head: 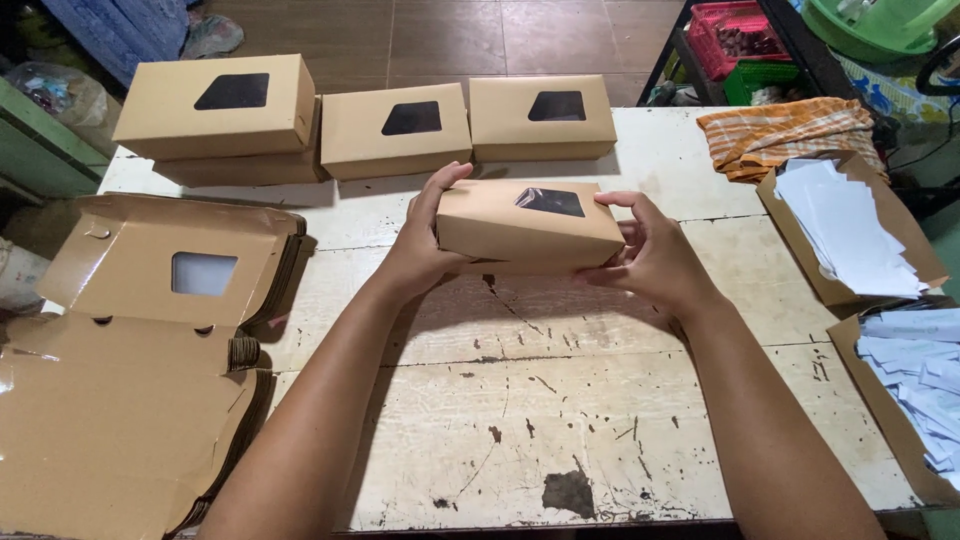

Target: A person is shown from an overhead perspective assembling a cardboard food box by folding the sides and tucking the flaps, then placing a white paper liner inside.

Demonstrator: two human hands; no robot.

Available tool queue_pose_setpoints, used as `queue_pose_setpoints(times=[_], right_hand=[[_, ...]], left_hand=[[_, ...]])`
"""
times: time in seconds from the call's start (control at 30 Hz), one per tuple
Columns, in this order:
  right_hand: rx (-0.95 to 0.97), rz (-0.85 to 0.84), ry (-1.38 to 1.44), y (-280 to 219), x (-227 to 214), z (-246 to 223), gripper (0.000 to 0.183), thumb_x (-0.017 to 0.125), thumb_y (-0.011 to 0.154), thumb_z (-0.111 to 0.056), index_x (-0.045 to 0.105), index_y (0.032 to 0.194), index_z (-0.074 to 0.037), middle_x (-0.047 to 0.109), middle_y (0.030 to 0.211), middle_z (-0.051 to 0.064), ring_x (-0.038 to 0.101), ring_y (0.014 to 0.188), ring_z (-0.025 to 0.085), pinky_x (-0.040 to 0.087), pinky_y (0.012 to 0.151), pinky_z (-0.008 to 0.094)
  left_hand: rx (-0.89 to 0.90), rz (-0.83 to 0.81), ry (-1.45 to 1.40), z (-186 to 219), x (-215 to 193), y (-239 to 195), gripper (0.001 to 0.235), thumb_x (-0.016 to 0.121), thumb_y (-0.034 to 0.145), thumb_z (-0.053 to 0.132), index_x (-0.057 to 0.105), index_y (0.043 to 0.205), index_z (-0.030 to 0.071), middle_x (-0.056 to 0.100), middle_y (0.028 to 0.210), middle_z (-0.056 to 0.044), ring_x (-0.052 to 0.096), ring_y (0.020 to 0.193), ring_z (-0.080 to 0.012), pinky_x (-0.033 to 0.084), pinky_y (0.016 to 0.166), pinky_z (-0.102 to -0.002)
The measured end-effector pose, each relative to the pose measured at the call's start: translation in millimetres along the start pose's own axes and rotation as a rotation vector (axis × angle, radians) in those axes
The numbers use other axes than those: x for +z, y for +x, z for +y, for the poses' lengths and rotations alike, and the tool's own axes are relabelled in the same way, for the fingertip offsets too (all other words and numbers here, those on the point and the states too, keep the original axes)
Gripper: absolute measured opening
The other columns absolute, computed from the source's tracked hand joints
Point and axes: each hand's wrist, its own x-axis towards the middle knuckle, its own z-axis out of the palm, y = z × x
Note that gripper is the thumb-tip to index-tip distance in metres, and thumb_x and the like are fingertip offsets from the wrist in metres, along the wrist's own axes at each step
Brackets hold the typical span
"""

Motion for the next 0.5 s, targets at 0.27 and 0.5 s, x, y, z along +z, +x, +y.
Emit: queue_pose_setpoints(times=[0.27, 0.5], right_hand=[[-0.029, 0.007, -0.009, 1, 4, -6, 0.093, 0.094, 0.059, 0.001, 0.051, 0.141, -0.009, 0.075, 0.108, 0.027, 0.076, 0.094, 0.033, 0.060, 0.069, 0.034], [-0.225, 0.167, -0.636, 4, 3, 2, 0.081, 0.100, 0.055, -0.026, 0.068, 0.128, -0.014, 0.064, 0.090, 0.006, 0.062, 0.088, 0.025, 0.058, 0.072, 0.043]], left_hand=[[0.008, 0.002, 0.023, 5, 5, -2, 0.114, 0.095, 0.063, 0.042, 0.034, 0.159, 0.028, 0.024, 0.166, -0.012, 0.018, 0.150, -0.0446, 0.013, 0.121, -0.067], [0.072, 0.017, 0.085, 4, 7, -3, 0.117, 0.095, 0.063, 0.038, 0.030, 0.160, 0.026, 0.022, 0.167, -0.015, 0.018, 0.151, -0.0469, 0.015, 0.121, -0.070]])
